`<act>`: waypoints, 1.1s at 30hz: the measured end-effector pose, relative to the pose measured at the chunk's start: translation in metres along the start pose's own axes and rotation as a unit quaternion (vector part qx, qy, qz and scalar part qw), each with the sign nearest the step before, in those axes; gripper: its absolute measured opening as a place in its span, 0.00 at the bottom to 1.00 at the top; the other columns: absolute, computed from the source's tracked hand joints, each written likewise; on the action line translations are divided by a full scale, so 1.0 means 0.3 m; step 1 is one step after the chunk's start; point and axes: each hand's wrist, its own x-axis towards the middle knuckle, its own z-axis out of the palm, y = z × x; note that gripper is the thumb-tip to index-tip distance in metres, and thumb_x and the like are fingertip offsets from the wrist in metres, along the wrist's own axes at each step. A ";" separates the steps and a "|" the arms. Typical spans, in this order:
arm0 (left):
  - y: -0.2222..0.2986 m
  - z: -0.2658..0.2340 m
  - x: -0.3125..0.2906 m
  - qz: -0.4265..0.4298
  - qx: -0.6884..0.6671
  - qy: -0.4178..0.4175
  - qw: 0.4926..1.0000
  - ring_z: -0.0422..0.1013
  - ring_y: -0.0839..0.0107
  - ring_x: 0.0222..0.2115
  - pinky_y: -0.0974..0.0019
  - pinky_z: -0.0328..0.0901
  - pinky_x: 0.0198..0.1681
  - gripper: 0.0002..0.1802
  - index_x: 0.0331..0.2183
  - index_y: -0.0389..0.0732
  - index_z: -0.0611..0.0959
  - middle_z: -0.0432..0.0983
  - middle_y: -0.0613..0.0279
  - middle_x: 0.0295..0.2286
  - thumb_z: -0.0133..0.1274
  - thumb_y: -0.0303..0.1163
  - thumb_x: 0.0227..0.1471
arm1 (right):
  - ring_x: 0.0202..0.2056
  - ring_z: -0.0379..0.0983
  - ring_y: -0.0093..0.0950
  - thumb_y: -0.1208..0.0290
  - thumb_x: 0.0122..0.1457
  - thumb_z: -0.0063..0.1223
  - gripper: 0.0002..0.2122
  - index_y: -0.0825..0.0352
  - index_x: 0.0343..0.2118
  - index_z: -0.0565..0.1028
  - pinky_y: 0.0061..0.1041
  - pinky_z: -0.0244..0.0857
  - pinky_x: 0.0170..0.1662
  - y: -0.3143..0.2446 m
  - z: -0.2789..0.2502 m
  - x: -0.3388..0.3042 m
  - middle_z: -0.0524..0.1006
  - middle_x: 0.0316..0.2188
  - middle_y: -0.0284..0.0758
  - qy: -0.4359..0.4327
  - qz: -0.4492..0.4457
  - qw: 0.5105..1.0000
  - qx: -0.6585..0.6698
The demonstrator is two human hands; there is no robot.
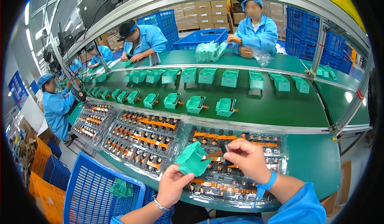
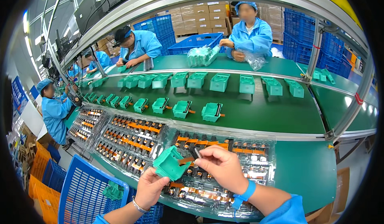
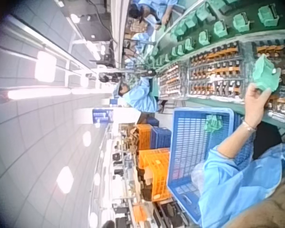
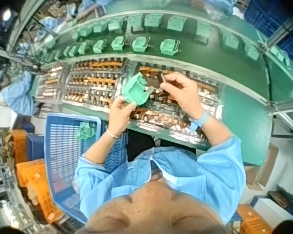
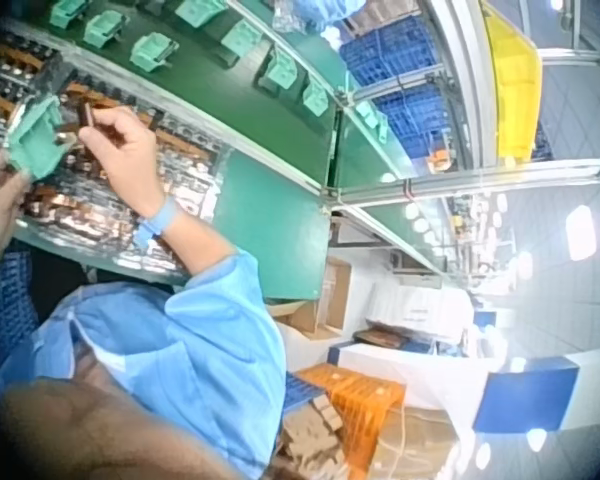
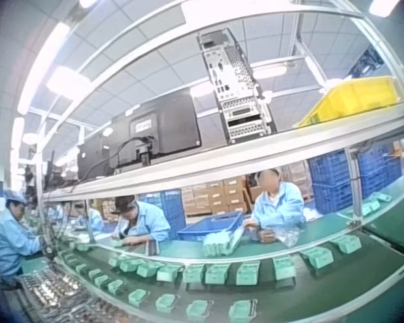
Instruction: The person assembles electronic components by hand, placing small black pieces into green plastic housings and moving the assembled units between component trays.
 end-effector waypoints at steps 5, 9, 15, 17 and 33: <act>-0.033 -0.023 -0.016 0.022 0.076 -0.033 0.996 0.67 0.72 0.42 0.68 0.64 0.45 0.13 0.32 0.37 0.70 0.68 0.59 0.38 0.54 0.15 0.43 | 0.25 0.67 0.17 0.76 0.47 0.59 0.08 0.72 0.30 0.75 0.15 0.63 0.27 0.028 0.012 -0.015 0.72 0.25 0.32 -0.022 -0.078 0.983 -0.168; -0.038 -0.011 -0.017 0.034 0.094 -0.051 0.994 0.66 0.71 0.42 0.68 0.64 0.46 0.14 0.33 0.36 0.70 0.65 0.60 0.39 0.55 0.15 0.43 | 0.22 0.67 0.17 0.75 0.46 0.59 0.08 0.71 0.29 0.75 0.15 0.62 0.25 0.032 0.019 -0.018 0.71 0.22 0.31 -0.020 -0.090 0.974 -0.209; -0.025 0.009 -0.025 -0.003 0.066 -0.062 0.996 0.67 0.72 0.41 0.68 0.64 0.45 0.13 0.34 0.37 0.71 0.68 0.60 0.38 0.55 0.16 0.44 | 0.24 0.68 0.15 0.76 0.47 0.60 0.09 0.72 0.31 0.74 0.14 0.64 0.26 0.053 0.004 -0.002 0.72 0.23 0.31 -0.059 -0.039 0.962 -0.263; -0.024 0.008 -0.028 0.006 0.065 -0.068 0.996 0.68 0.73 0.40 0.68 0.64 0.45 0.13 0.34 0.37 0.71 0.69 0.60 0.37 0.55 0.16 0.44 | 0.22 0.67 0.15 0.74 0.47 0.59 0.08 0.71 0.30 0.74 0.15 0.63 0.24 0.083 -0.006 0.009 0.72 0.22 0.29 -0.058 0.030 0.979 -0.194; -0.007 0.038 -0.056 0.031 0.121 -0.078 0.989 0.68 0.71 0.40 0.67 0.65 0.45 0.13 0.32 0.35 0.71 0.67 0.60 0.36 0.55 0.15 0.42 | 0.29 0.68 0.15 0.77 0.51 0.56 0.07 0.70 0.28 0.68 0.16 0.67 0.28 0.080 -0.007 0.008 0.70 0.26 0.29 -0.136 0.209 0.968 -0.029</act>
